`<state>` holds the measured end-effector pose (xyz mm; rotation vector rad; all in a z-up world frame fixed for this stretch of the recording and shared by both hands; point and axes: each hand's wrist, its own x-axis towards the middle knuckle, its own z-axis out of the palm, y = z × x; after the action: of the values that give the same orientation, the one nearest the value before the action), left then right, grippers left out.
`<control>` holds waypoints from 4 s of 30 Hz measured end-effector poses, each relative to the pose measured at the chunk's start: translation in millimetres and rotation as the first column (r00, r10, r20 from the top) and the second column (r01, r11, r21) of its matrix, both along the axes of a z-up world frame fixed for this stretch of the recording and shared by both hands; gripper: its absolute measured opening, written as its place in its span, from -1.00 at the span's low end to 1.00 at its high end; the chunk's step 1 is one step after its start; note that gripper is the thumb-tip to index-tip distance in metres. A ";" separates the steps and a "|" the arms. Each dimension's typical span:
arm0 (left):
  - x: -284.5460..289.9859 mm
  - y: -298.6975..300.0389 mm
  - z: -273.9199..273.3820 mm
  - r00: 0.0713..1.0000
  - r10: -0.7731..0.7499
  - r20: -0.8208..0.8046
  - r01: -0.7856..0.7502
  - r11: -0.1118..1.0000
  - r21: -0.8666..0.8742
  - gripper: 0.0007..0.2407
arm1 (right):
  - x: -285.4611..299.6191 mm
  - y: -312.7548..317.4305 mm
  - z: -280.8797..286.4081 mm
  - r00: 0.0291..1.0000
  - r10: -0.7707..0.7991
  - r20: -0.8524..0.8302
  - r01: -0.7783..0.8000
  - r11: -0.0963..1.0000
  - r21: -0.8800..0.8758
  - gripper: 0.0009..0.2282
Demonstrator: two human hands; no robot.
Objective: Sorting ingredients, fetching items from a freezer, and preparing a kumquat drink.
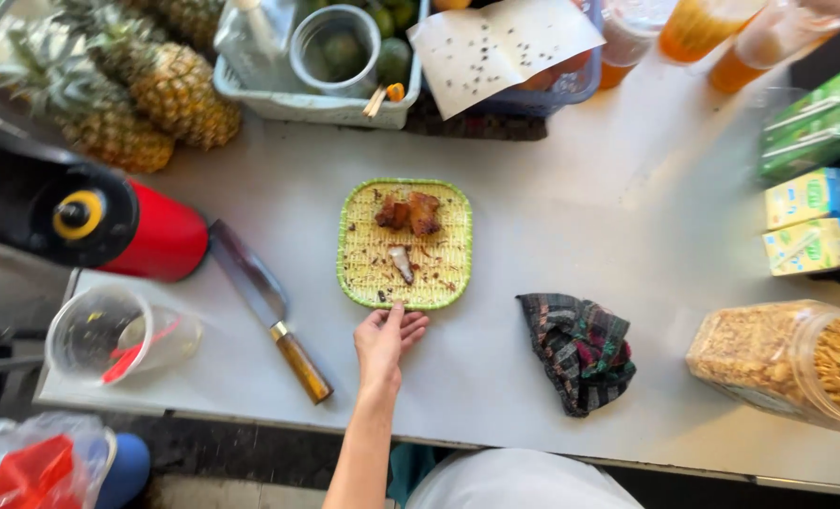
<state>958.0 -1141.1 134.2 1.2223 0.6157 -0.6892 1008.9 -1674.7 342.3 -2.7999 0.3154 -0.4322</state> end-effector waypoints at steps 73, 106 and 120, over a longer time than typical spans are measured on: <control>16.0 -29.6 -28.5 0.048 -0.572 0.819 0.466 0.737 0.489 -0.19 | -130.0 426.9 -57.7 0.957 -0.156 -0.244 0.123 0.982 -0.145 -0.20; 418.2 -161.4 67.5 -0.244 -0.965 -0.101 0.080 -0.124 0.989 -0.80 | -190.7 303.1 -27.7 0.822 -0.514 -0.247 0.560 0.808 0.181 -0.61; 388.8 -118.9 143.9 -0.279 -0.956 0.090 0.245 0.020 0.969 -0.89 | 134.3 319.8 38.8 0.994 0.107 -0.025 -0.105 0.993 0.061 -0.73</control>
<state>1346.8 -1260.0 278.1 2.4890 -1.3614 -0.6176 1143.3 -1354.9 381.1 -2.7508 0.1814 -0.3529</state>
